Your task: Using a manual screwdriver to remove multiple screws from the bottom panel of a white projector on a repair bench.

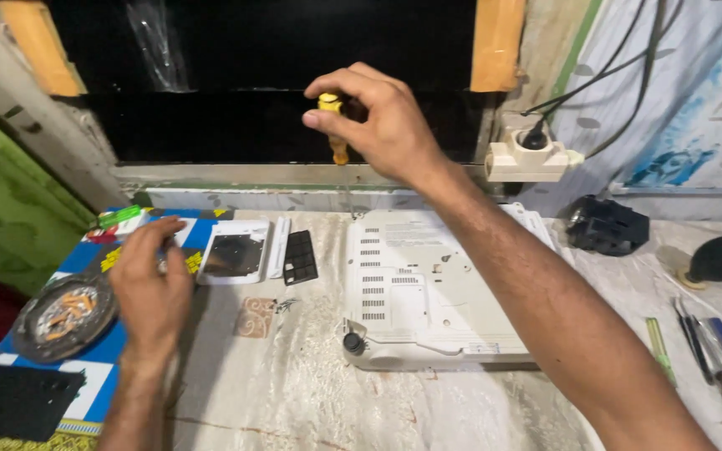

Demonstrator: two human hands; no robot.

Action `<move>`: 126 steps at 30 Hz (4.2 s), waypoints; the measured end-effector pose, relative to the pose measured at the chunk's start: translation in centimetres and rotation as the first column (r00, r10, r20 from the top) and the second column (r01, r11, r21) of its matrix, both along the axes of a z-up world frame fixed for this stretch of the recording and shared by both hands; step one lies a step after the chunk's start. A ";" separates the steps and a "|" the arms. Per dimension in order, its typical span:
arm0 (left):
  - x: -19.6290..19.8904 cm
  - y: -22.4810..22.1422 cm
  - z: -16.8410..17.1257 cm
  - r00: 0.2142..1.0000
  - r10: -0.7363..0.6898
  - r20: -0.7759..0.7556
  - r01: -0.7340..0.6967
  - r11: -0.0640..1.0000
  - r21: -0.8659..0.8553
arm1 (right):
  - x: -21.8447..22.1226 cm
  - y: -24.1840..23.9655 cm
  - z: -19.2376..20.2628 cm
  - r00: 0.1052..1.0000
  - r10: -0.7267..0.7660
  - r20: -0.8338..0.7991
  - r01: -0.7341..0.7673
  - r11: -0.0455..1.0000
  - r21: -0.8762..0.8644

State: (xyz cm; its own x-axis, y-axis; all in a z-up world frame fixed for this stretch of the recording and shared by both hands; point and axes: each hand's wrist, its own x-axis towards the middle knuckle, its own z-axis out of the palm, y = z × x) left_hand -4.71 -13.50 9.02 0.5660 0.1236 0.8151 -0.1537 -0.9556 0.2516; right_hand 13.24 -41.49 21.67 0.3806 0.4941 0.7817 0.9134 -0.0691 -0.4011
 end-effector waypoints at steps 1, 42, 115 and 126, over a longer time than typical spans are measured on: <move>-0.2 -3.1 1.5 0.990 -0.090 0.112 0.091 0.996 -0.009 | 0.1 -0.1 -0.1 1.000 -0.018 0.005 0.018 1.000 0.022; 13.3 -14.7 -1.7 0.930 -0.338 -0.148 0.234 0.851 -0.469 | 0.2 -0.2 -7.4 0.855 -0.153 -0.495 0.162 0.987 -0.026; 3.8 -14.9 -2.6 0.735 -0.466 -0.493 -0.117 0.628 -0.769 | -7.4 -24.5 -9.1 0.159 -0.838 -0.521 0.427 0.534 -0.730; 2.1 -20.9 3.0 0.801 -0.577 -0.157 -0.296 -0.154 -0.943 | -8.4 -23.7 -11.9 0.006 -0.471 -0.882 0.487 0.772 -0.409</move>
State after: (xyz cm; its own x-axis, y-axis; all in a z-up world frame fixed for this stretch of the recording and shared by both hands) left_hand -2.59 -34.36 12.05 0.8407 0.3079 -0.4454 0.2904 0.4379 0.8509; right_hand 4.84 -65.22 9.79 0.9256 -0.1321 -0.3547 -0.3785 -0.3121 -0.8714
